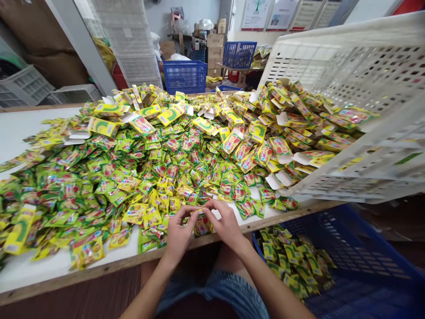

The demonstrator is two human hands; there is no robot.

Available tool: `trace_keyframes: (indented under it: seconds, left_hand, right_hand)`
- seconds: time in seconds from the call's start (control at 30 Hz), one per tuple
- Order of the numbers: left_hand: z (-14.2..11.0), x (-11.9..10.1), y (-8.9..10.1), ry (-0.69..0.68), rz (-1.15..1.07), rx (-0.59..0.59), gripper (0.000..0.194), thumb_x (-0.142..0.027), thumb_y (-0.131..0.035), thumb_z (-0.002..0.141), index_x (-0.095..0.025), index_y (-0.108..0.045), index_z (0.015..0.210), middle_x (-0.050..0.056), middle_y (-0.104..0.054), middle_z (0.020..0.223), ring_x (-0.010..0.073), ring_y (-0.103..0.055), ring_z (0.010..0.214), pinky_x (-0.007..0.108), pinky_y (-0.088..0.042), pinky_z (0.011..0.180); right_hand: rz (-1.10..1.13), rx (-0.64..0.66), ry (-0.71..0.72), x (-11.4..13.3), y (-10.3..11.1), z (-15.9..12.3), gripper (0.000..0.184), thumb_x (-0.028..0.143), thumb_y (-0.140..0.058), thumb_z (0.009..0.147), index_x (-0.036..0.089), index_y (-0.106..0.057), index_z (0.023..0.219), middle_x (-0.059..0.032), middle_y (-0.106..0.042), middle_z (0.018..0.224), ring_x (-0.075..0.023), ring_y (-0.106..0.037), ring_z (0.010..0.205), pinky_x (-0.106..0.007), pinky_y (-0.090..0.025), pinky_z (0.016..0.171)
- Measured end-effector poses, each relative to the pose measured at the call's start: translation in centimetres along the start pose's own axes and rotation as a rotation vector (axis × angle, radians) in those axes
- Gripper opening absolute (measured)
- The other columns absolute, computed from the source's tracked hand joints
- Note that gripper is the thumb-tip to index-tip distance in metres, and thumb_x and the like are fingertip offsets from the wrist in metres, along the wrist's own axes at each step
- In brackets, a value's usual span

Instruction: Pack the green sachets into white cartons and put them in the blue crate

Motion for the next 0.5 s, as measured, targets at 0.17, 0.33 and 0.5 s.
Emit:
trace_keyframes:
  seconds: [0.17,0.33,0.5]
  left_hand:
    - [-0.5,1.4,0.2,-0.048,-0.077,0.010,0.011,-0.026,-0.062,0.079,-0.019,-0.069,0.085,0.006,-0.070,0.090,0.0207,-0.063,0.092,0.034,-0.048,0.087]
    - [-1.5,1.5,0.6,-0.110,0.034,0.038,0.017,-0.023,-0.061,0.081,-0.022,-0.068,0.096,0.006,-0.069,0.101,0.0224,-0.061,0.102,0.038,-0.044,0.095]
    - [-1.9,1.0,1.1,-0.148,0.078,-0.042,0.026,-0.024,-0.057,0.083,-0.022,-0.062,0.109,0.009,-0.064,0.113,0.0238,-0.057,0.109,0.040,-0.042,0.097]
  right_hand:
    - [0.162,-0.006,0.034,-1.3,-0.8,-1.0,0.014,0.025,-0.049,0.089,0.022,-0.062,0.092,-0.0042,-0.066,0.089,-0.0181,-0.060,0.088,-0.032,-0.047,0.079]
    - [0.196,-0.043,0.027,-1.0,-1.0,-1.9,0.015,0.022,-0.048,0.088,0.023,-0.062,0.094,-0.0048,-0.066,0.089,-0.0198,-0.062,0.088,-0.034,-0.050,0.078]
    - [-0.123,-0.306,-0.083,-0.3,9.7,-5.0,0.018,0.027,-0.046,0.088,0.028,-0.062,0.095,-0.0065,-0.065,0.098,-0.0238,-0.061,0.093,-0.039,-0.048,0.082]
Point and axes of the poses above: each hand's wrist, its own z-axis towards the middle knuckle, its own y-axis out of the back of the hand, x = y × z, the point moved 3 cm from there along z, towards the middle knuckle
